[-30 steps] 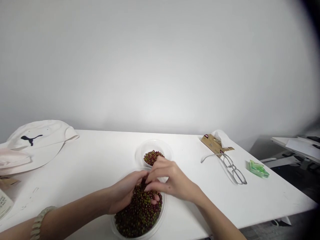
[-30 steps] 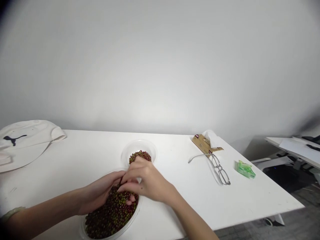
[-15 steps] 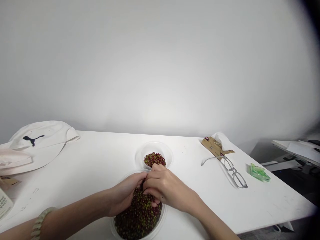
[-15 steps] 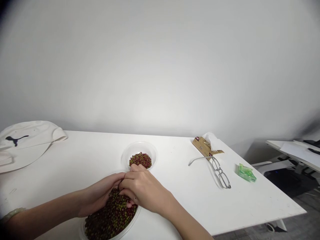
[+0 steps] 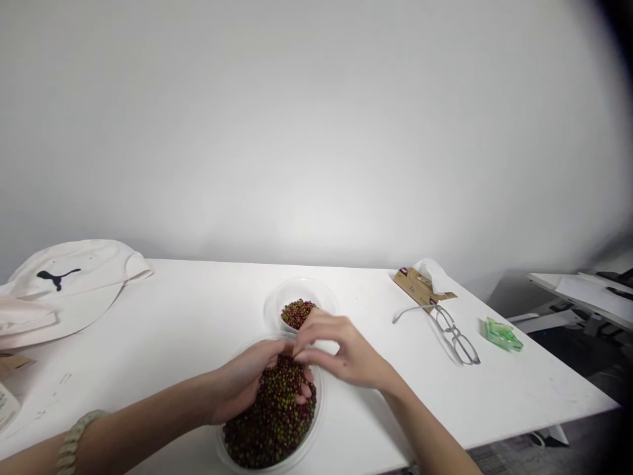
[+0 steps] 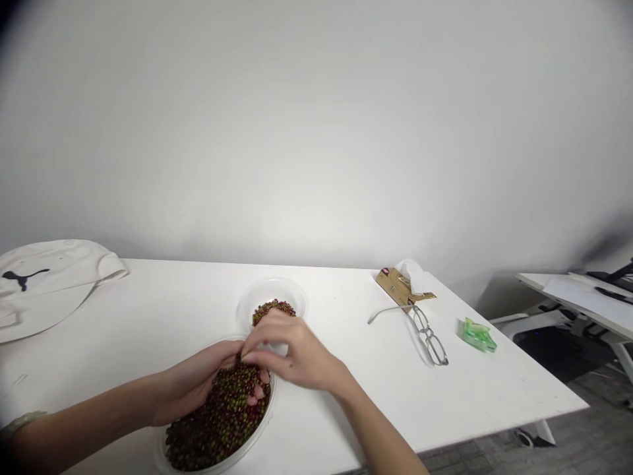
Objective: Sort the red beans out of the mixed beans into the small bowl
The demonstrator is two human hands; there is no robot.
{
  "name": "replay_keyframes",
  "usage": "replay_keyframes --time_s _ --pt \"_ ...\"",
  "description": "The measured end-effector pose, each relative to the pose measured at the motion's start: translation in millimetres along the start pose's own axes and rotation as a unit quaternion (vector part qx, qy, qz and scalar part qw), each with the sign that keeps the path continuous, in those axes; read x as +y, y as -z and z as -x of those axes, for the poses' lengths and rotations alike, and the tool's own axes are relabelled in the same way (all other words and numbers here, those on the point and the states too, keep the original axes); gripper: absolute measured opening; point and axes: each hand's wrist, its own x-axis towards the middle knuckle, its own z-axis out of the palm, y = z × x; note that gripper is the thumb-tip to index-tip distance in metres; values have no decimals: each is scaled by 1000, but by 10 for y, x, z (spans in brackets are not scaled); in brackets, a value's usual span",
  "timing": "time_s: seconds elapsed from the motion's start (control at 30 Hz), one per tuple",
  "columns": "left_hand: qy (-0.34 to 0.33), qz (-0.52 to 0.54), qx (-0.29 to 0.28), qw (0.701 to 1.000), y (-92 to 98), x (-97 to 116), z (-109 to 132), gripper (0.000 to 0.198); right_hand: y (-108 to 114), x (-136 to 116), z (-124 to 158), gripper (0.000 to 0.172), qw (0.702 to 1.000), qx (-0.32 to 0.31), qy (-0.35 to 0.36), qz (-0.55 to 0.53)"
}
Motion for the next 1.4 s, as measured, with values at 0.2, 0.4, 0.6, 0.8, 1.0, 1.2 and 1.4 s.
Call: replay_keyframes --time_s 0.2,0.4,0.6,0.8,1.0,1.2,1.4 --pt "-4 10 3 1000 6 6 27 21 69 386 19 13 944 252 -97 191" --pt "-11 -16 -10 1000 53 -36 4 24 21 548 31 16 940 232 -102 229" --pt "0 -26 -8 1000 62 -41 2 25 10 551 30 19 937 224 -108 247" --pt "-6 -18 -10 1000 48 -34 5 24 44 514 45 19 923 270 -114 248" --pt "-6 -17 -18 1000 62 -45 9 23 40 461 36 14 930 261 -120 228" --pt "-16 -9 -13 1000 43 -39 5 36 -108 113 -28 7 994 39 -43 94" --pt "-44 24 -6 999 -31 -8 -12 32 -249 -80 -81 14 981 -110 -2 161"
